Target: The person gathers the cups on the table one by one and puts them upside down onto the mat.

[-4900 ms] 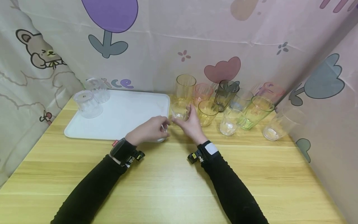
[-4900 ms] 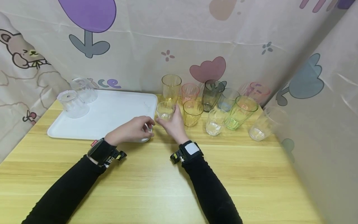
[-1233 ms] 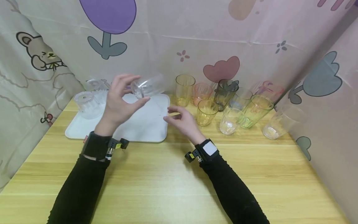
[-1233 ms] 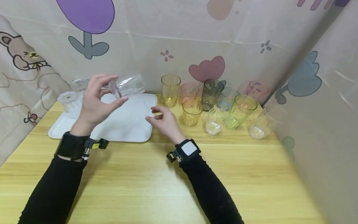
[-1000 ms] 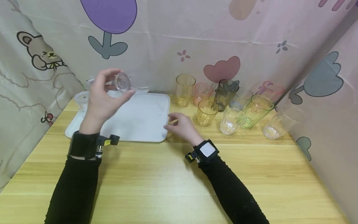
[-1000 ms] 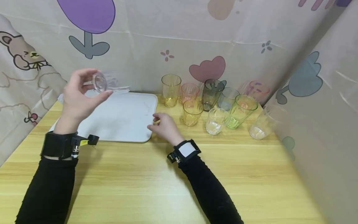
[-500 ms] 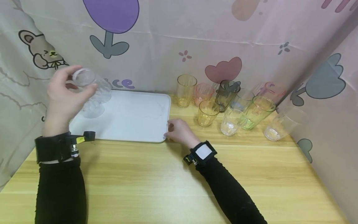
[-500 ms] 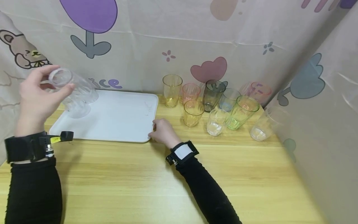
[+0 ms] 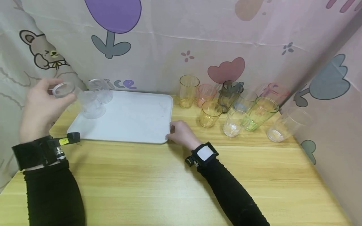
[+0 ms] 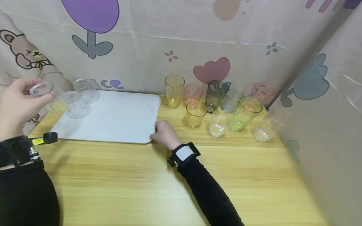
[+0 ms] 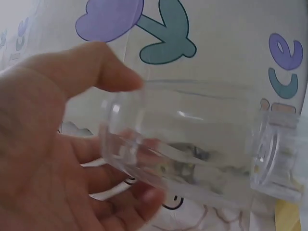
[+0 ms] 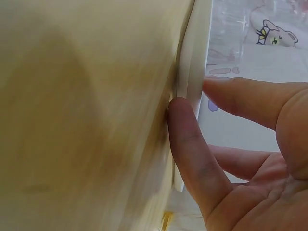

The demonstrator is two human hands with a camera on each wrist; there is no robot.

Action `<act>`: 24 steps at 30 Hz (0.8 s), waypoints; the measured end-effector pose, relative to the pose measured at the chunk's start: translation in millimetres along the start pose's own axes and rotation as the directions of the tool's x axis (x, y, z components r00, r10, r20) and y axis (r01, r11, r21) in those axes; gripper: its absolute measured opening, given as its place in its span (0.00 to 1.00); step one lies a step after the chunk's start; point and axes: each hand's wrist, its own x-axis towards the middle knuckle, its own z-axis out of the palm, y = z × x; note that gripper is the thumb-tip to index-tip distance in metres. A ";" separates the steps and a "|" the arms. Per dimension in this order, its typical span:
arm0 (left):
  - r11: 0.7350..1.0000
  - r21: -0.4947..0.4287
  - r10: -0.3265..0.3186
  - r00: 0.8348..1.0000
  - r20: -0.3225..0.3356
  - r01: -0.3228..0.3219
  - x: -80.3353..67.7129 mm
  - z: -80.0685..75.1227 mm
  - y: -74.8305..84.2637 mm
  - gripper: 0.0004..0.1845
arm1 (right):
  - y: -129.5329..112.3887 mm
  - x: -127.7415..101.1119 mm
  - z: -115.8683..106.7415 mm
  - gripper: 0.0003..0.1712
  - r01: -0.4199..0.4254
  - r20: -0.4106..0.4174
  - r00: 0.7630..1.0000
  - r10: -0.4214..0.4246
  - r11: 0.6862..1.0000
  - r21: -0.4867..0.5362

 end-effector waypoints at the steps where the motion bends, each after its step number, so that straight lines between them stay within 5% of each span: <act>1: 1.000 0.013 -0.004 1.000 0.030 0.004 1.0 -0.1 -2.0 0.43 | 0.7 -0.2 -0.1 0.10 0.000 -0.001 1.000 0.000 1.000 0.003; 11: 0.996 0.083 -0.012 0.963 0.268 -0.011 11.9 1.5 -20.8 0.48 | 2.9 -2.7 -3.2 0.13 0.002 -0.001 1.000 -0.002 1.000 0.028; 24: 0.979 0.198 -0.030 0.916 0.401 -0.055 24.4 9.2 -43.3 0.46 | 1.6 -0.2 -1.9 0.11 0.007 0.005 1.000 -0.007 1.000 0.018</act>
